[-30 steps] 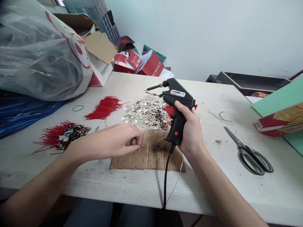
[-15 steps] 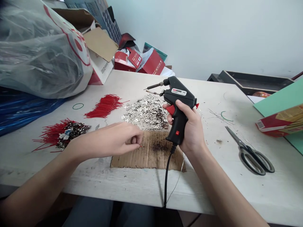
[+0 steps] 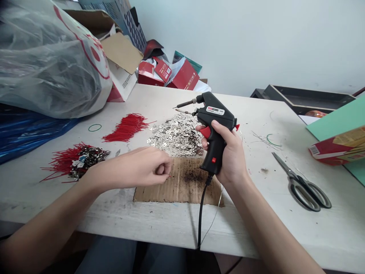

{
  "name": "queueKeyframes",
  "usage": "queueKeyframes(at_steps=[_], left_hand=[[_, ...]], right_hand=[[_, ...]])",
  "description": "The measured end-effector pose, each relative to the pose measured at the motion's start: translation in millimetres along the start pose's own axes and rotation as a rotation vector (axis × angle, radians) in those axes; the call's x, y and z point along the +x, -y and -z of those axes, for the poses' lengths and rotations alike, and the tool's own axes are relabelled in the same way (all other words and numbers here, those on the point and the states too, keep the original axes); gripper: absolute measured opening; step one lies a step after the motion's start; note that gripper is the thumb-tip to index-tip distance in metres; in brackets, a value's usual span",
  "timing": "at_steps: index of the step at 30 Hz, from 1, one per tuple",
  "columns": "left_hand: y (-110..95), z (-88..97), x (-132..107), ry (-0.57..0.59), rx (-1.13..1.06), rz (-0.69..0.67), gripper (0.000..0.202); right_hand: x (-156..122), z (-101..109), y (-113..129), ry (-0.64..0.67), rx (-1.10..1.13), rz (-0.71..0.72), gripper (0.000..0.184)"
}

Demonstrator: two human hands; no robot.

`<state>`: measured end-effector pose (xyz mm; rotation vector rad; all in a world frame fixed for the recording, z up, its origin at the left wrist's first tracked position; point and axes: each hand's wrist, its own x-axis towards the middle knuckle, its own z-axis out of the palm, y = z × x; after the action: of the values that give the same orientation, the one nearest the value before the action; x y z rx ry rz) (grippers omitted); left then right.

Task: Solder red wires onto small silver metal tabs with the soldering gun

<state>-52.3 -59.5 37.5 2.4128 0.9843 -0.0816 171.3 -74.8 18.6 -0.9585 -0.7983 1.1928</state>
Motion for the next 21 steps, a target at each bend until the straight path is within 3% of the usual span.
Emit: queueKeyframes(at_steps=[21], left_hand=[[5.1,2.6,-0.4,-0.001,-0.036,-0.008,0.010]], right_hand=[[1.2,0.8,-0.9,0.005,0.006,-0.003,0.024]])
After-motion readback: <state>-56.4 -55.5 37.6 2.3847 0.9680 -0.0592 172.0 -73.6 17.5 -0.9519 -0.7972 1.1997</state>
